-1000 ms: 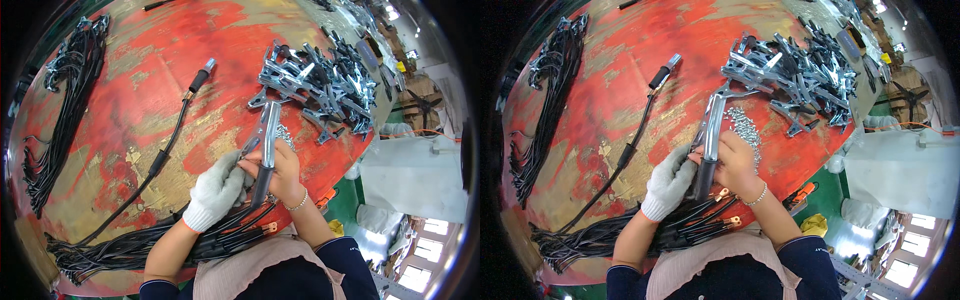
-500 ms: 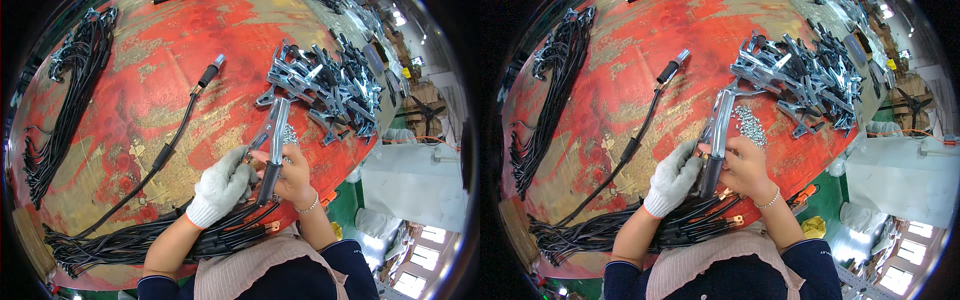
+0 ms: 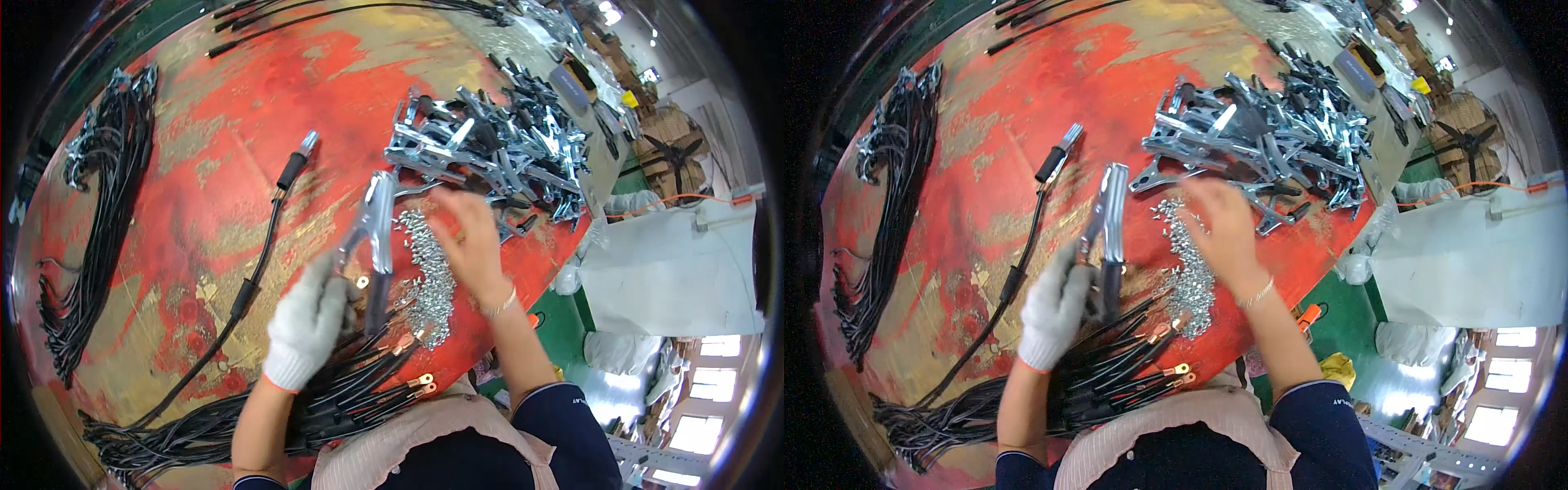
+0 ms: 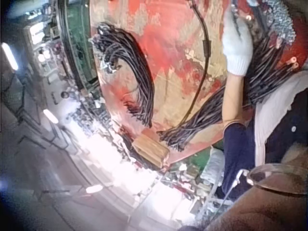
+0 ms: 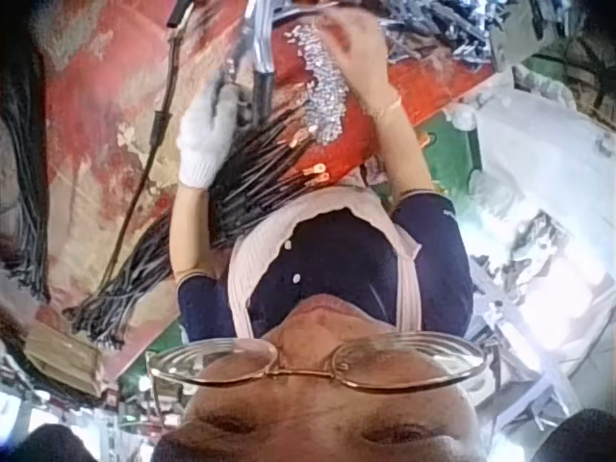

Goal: Assembling metal alligator clamps by attaching wires with lugs and small screws.

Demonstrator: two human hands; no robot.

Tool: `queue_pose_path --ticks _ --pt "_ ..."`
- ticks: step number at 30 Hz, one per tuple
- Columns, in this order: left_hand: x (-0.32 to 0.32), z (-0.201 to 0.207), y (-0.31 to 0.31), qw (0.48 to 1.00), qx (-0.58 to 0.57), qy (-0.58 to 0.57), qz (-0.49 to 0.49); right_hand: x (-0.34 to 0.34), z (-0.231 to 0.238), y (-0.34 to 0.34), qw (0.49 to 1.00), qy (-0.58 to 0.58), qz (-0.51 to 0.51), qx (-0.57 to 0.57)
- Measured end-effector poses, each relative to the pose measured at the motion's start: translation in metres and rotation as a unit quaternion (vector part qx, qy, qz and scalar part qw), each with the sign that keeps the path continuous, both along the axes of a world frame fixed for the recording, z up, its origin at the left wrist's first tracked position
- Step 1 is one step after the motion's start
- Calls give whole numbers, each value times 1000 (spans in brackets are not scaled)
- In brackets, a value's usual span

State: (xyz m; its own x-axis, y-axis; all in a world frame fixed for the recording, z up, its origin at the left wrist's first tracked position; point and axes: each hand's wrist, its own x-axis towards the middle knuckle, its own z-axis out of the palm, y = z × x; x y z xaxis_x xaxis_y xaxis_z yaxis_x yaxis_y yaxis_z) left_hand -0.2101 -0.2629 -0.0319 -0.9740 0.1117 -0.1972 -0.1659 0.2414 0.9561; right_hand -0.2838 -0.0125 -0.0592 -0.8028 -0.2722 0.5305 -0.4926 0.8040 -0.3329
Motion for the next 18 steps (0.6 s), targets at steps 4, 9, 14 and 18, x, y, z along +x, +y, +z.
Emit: queue_pose_path --ticks 4,9,14,18 --pt "-41 -5 -24 961 -262 87 -16 -61 -3 37 993 37 -42 108" --pt "-80 -40 -47 824 -563 66 11 -102 -26 21 981 31 -9 189" --pt "-63 -29 -51 789 -595 147 40 -103 -5 27 990 -8 -1 144" --pt "-18 -4 -16 848 -502 140 -96 -69 41 42 990 2 -20 -141"
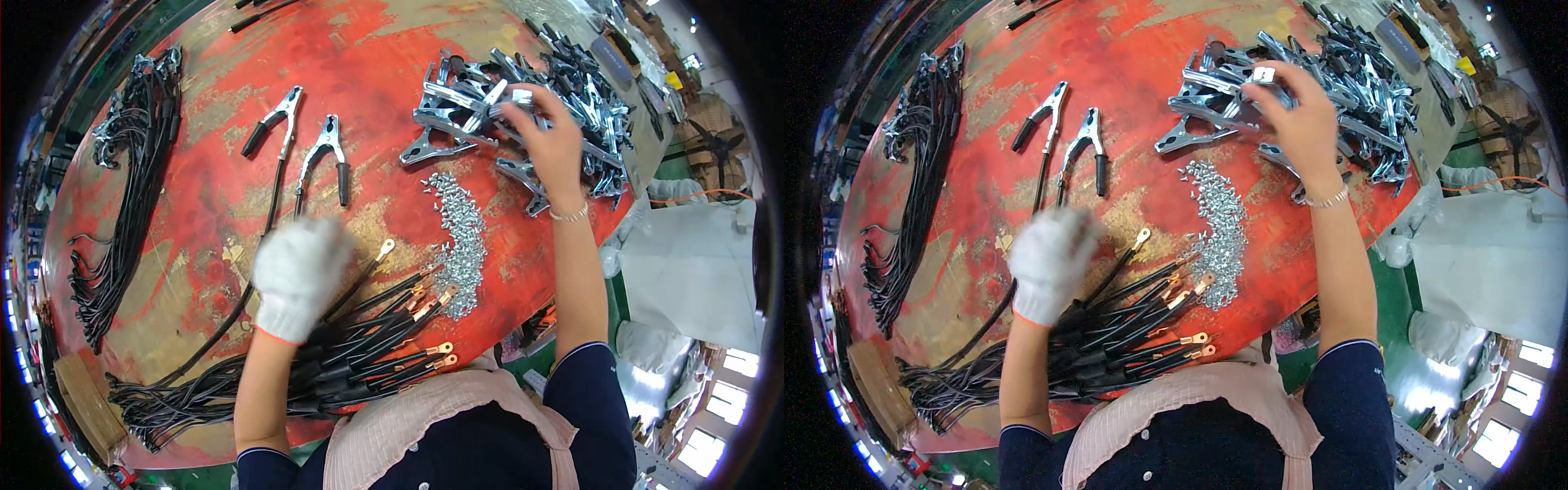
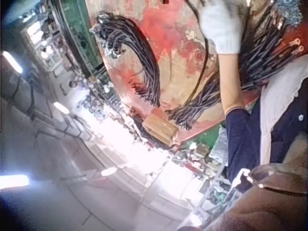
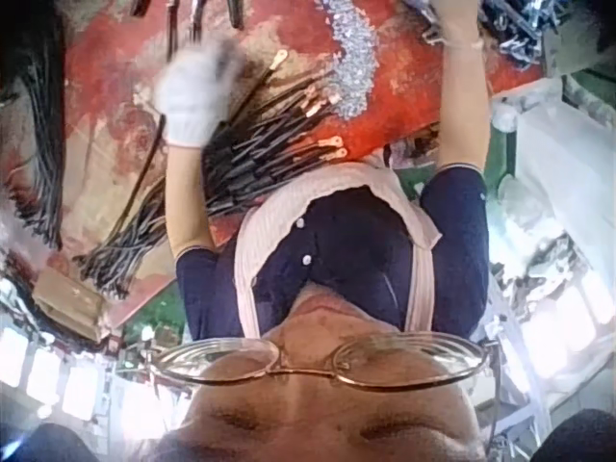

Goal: Assembling metal alligator clamps by attaching wires with lugs and small screws.

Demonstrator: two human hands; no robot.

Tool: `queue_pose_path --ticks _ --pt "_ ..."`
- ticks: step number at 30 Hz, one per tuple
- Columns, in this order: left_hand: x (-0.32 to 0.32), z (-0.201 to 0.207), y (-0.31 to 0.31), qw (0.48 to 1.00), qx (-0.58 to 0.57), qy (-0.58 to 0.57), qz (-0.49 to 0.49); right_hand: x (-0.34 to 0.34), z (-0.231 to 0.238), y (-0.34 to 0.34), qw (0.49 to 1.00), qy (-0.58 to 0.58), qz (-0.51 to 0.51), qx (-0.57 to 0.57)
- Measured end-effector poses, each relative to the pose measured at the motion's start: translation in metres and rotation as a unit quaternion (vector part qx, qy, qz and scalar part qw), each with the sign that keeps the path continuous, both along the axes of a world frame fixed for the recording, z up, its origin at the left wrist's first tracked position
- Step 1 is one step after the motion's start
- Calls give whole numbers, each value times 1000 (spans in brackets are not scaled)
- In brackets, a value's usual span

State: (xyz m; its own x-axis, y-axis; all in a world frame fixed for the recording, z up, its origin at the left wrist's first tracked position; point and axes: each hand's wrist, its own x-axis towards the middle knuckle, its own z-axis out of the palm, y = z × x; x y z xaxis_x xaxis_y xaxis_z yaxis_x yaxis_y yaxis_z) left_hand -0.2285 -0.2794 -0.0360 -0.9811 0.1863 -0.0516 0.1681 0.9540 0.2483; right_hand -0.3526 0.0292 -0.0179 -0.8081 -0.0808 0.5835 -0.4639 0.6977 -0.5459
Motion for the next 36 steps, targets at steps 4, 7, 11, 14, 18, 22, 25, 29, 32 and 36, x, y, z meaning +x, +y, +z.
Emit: queue_pose_path --ticks 4,7,11,14,18,22,25,29,32,36 --pt "17 -18 34 994 -21 -72 -76 30 14 5 898 -79 32 -431" --pt "18 -31 35 989 -60 -124 -57 56 13 -6 793 -209 43 -570" --pt "30 -37 25 996 55 -70 7 82 -21 -6 686 -265 45 -676" --pt "33 -40 12 940 321 -81 78 103 -26 -3 476 -364 182 -780" --pt "40 -41 4 859 486 -87 135 118 -73 13 462 -292 96 -832" --pt "34 -23 -1 880 438 -119 142 122 -56 10 500 -222 59 -835" --pt "17 -23 2 943 301 -136 53 118 -58 21 532 -243 80 -807" --pt "6 -36 15 948 283 -145 4 110 -52 -11 421 -207 203 -860" --pt "10 -35 19 807 514 -261 124 107 -48 -46 519 -190 113 -825" --pt "18 -30 16 757 559 -325 98 108 -46 -83 561 -184 147 -794"
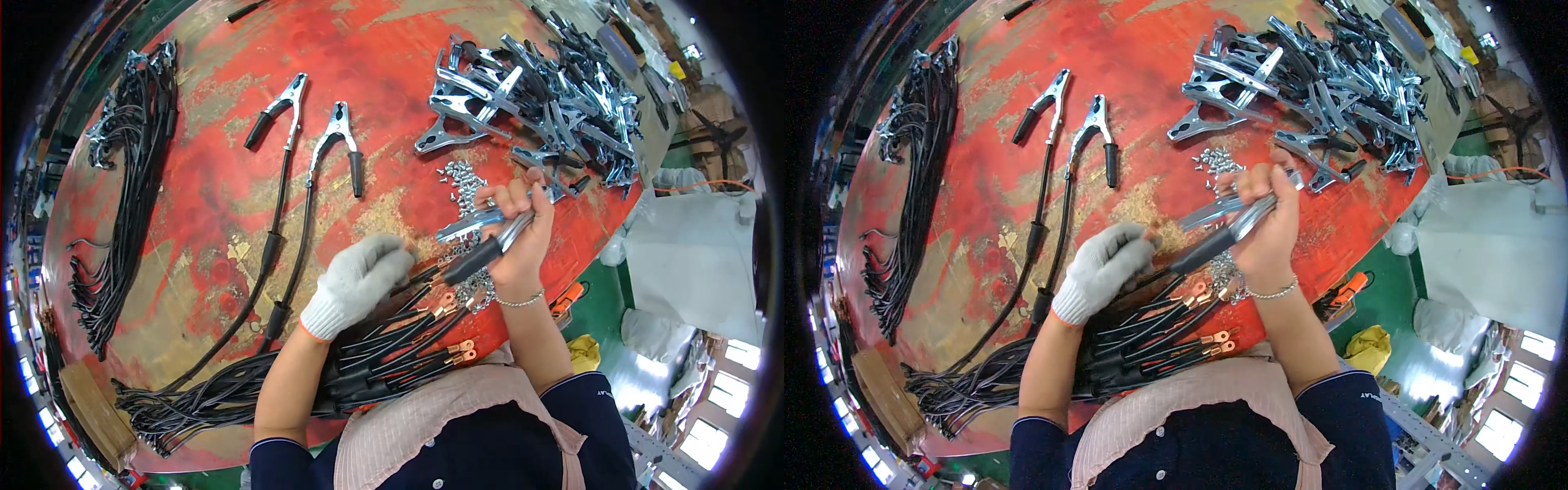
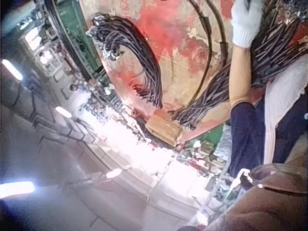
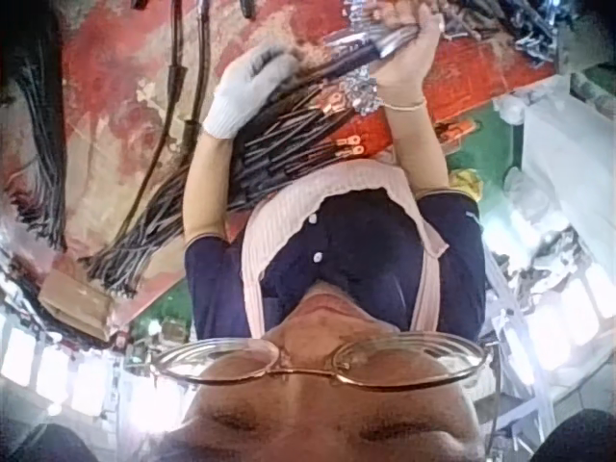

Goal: Assembling metal alligator clamps by attaching wires with lugs and small screws.

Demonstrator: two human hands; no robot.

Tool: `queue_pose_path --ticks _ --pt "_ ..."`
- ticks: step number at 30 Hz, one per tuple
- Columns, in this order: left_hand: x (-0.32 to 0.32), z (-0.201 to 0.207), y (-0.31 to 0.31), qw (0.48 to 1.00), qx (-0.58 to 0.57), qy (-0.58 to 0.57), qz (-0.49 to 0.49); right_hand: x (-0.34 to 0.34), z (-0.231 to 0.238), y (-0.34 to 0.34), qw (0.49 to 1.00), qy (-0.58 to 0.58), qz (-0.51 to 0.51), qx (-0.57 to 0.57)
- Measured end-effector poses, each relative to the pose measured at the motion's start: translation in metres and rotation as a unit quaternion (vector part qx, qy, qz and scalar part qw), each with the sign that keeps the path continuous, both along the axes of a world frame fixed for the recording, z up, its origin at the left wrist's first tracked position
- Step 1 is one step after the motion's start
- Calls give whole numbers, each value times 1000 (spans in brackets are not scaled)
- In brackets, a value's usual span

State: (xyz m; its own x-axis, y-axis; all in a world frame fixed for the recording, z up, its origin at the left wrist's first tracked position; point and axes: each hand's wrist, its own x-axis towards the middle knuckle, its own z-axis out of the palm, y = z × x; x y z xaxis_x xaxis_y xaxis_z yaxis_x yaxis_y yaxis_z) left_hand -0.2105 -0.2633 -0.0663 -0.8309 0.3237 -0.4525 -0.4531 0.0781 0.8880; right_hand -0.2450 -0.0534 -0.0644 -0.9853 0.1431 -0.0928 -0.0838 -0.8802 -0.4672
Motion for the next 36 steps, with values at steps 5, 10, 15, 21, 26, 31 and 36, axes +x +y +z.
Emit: queue_pose_path --ticks 5,10,15,21,26,31,36 --pt "1 9 0 997 -62 22 -46 8 5 -20 993 82 85 12" --pt "-3 21 -1 991 -94 -20 -98 7 9 -25 978 145 135 71" --pt "-1 18 0 992 -76 -25 -93 13 9 -32 972 139 142 122" --pt "-2 13 1 991 -93 -8 -99 16 12 -35 975 131 125 129" --pt "0 13 3 993 -81 9 -85 18 13 -37 979 117 107 129" --pt "-2 18 4 989 -102 2 -105 18 12 -36 977 129 99 142" --pt "-4 19 3 985 -123 3 -122 19 13 -36 974 131 92 159"
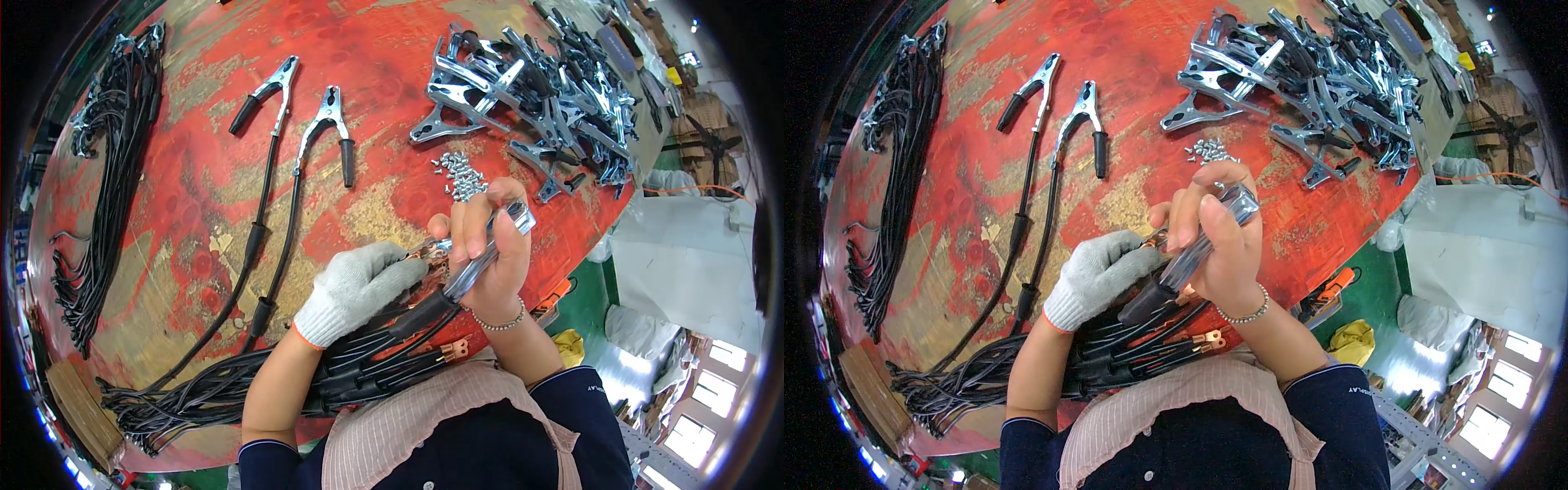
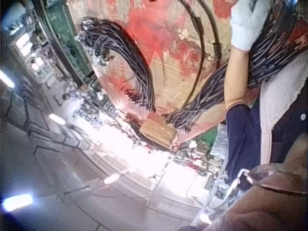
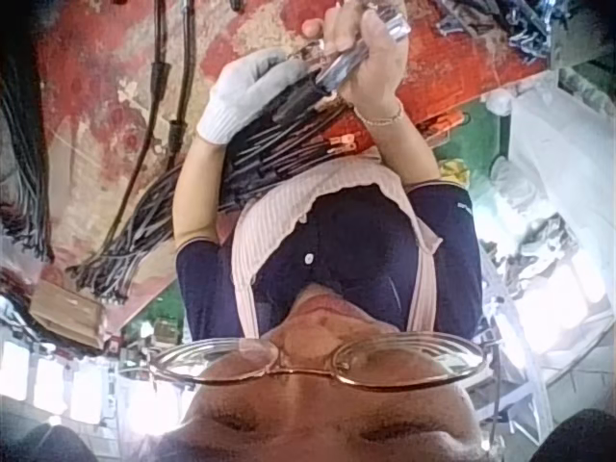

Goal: Assembling metal alligator clamps by attaching wires with lugs and small screws.

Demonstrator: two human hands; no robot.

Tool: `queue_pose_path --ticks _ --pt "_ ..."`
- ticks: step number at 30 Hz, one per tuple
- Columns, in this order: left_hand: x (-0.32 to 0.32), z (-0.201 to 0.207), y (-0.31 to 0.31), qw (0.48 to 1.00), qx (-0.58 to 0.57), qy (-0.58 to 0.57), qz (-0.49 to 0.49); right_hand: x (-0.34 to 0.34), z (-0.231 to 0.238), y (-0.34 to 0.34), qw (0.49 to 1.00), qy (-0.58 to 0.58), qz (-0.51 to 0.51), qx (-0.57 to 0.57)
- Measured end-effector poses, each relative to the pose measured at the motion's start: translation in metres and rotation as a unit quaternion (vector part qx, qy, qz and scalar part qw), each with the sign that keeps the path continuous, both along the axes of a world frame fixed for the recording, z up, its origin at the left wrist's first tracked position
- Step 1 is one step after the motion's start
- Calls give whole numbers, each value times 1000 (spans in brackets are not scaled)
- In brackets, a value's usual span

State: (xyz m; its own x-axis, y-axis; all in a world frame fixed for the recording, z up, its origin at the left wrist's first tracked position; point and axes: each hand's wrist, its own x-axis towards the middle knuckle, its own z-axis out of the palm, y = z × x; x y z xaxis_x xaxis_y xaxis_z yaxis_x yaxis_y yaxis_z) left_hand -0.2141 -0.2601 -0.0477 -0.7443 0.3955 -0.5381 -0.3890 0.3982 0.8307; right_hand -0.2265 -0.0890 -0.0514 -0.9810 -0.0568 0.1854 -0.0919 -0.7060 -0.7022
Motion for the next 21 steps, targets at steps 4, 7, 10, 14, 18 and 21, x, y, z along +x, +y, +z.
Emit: queue_pose_path --ticks 4,7,10,14,18,21 --pt "-1 2 -1 1000 5 -9 0 0 -2 -1 1000 1 -2 0" --pt "7 -16 7 991 83 77 71 -1 -1 0 1000 -2 12 -5" --pt "10 -14 8 986 93 123 65 -5 -6 5 997 -7 55 -58" --pt "5 -13 6 987 105 55 109 -24 -2 17 987 -17 9 157" --pt "-1 -27 1 909 286 -102 284 -74 -32 57 753 135 -149 626" --pt "-4 -23 -1 901 304 -114 288 -78 -46 60 578 220 -126 776"
